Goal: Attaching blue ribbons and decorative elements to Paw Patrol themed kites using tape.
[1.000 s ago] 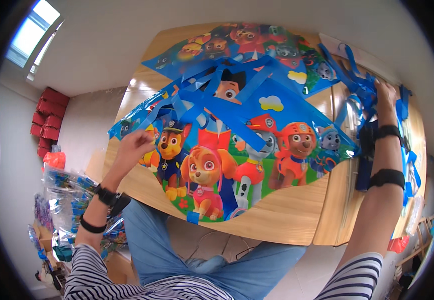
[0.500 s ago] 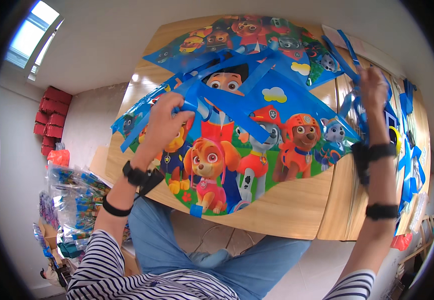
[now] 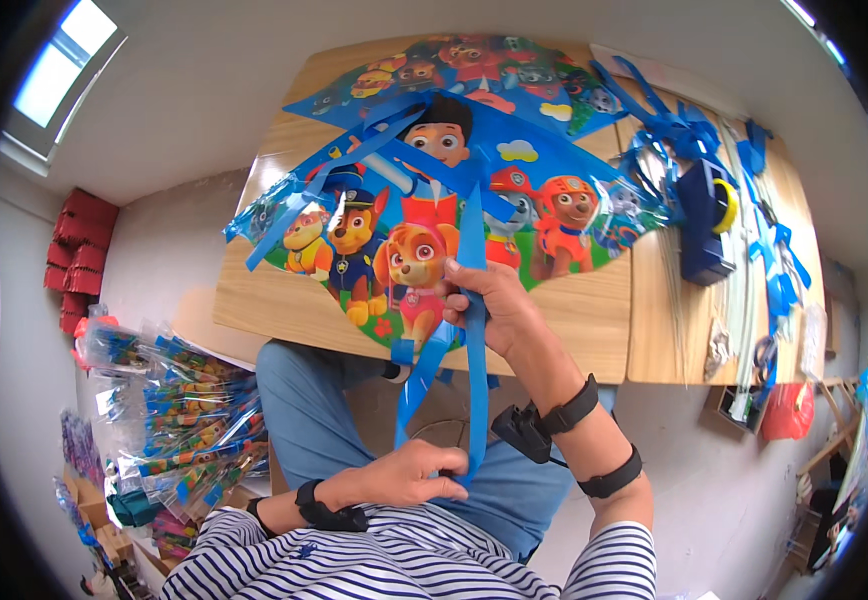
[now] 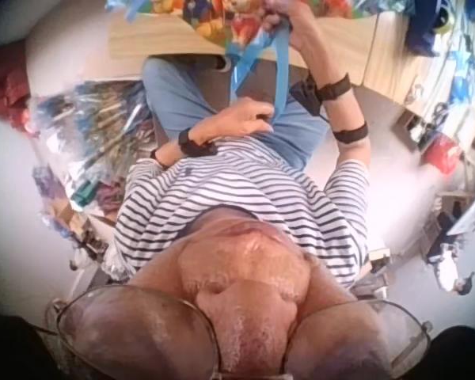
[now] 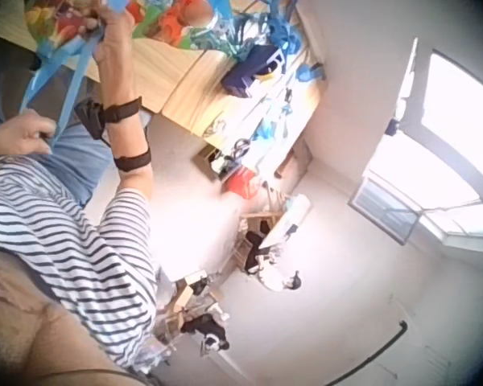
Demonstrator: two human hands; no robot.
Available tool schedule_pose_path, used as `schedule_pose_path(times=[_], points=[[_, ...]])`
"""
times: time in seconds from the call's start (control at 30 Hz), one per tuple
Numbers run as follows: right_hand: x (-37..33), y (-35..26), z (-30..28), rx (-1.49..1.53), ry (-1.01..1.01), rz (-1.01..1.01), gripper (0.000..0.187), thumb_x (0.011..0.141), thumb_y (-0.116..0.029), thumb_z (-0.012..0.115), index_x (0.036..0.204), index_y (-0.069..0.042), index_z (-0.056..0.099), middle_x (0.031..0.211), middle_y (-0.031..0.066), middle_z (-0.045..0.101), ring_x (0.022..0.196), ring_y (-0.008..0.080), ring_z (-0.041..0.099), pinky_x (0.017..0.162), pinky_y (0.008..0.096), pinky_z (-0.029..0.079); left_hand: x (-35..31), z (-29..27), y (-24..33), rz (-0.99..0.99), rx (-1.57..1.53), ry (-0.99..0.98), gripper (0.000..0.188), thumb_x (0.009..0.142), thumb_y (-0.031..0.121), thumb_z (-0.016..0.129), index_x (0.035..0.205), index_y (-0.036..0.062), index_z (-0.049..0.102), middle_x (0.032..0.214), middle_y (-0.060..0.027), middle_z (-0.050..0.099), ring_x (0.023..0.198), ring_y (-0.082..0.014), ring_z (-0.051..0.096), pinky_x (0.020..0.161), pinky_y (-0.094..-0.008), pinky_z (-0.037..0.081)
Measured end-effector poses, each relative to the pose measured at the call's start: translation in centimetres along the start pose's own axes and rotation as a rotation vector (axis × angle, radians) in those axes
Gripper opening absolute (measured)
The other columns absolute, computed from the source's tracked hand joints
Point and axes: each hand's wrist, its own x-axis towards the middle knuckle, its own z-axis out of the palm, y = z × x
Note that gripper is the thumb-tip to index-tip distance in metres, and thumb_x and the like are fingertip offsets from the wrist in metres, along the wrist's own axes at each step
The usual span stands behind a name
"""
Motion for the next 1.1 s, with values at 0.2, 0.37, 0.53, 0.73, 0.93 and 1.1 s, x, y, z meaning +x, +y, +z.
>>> schedule_pose_path(times=[0.2,0.37,0.53,0.73,0.93,1.1], points=[[-6.3,0.5,2.3,-0.164,0.155,-0.312,0.013,0.094,-0.019,0.064,0.091,-0.007,0.061,0.073,0.0048,0.060,0.057,0.0078,0.052,0.050,0.0264,0.041,-2.0,1.2,-5.2,0.015,0.278,-0.232,0.023,0.084,0.018,0.069,0.089,0.0010,0.054,0.079,-0.0204,0.058,0.077,-0.0376,0.059,0.067,-0.0419,0.043],[-11.2,6.6,2.7,-1.346,0.117,-0.695,0.019,0.091,-0.019,0.061,0.079,-0.003,0.060,0.065,0.0092,0.062,0.055,0.0212,0.060,0.050,0.0360,0.046,-1.2,-2.4,-5.0,0.093,0.040,0.110,0.027,0.090,0.019,0.066,0.112,0.0039,0.062,0.105,-0.0058,0.066,0.101,-0.0180,0.064,0.087,-0.0319,0.050],[-14.1,12.0,1.3,-2.053,-0.003,-0.485,0.004,0.076,-0.008,0.062,0.077,-0.004,0.063,0.065,0.0150,0.065,0.059,0.0321,0.067,0.051,0.0426,0.050,-0.1,-2.1,-1.7,0.038,-0.859,0.176,0.027,0.096,0.019,0.062,0.117,0.0010,0.059,0.109,-0.0038,0.064,0.098,-0.0117,0.062,0.088,-0.0282,0.049],[-14.3,16.2,-2.0,-2.125,0.051,-0.407,0.007,0.076,-0.008,0.062,0.082,-0.004,0.063,0.066,0.0127,0.066,0.058,0.0299,0.067,0.050,0.0419,0.051,1.0,-1.7,-2.8,0.130,-0.910,0.275,0.024,0.085,0.002,0.071,0.105,0.0057,0.058,0.098,-0.0006,0.063,0.089,-0.0123,0.065,0.083,-0.0278,0.052],[-14.4,14.0,-2.5,-1.450,-0.198,-0.512,0.054,0.084,-0.024,0.072,0.129,-0.001,0.053,0.117,0.0162,0.063,0.103,0.0273,0.062,0.092,0.0360,0.048,-0.4,-3.3,-3.1,0.194,-0.994,0.333,0.014,0.091,0.003,0.063,0.104,0.0068,0.059,0.102,-0.0016,0.064,0.085,-0.0108,0.063,0.076,-0.0257,0.053],[-11.9,11.9,0.1,-0.364,-0.206,-0.317,0.068,0.091,-0.020,0.065,0.149,-0.005,0.034,0.140,0.0079,0.051,0.132,0.0215,0.045,0.110,0.0380,0.035,-0.7,-2.4,-2.4,0.167,-0.993,0.357,0.010,0.093,0.005,0.061,0.102,0.0074,0.058,0.098,-0.0012,0.061,0.070,-0.0076,0.053,0.067,-0.0277,0.048]])
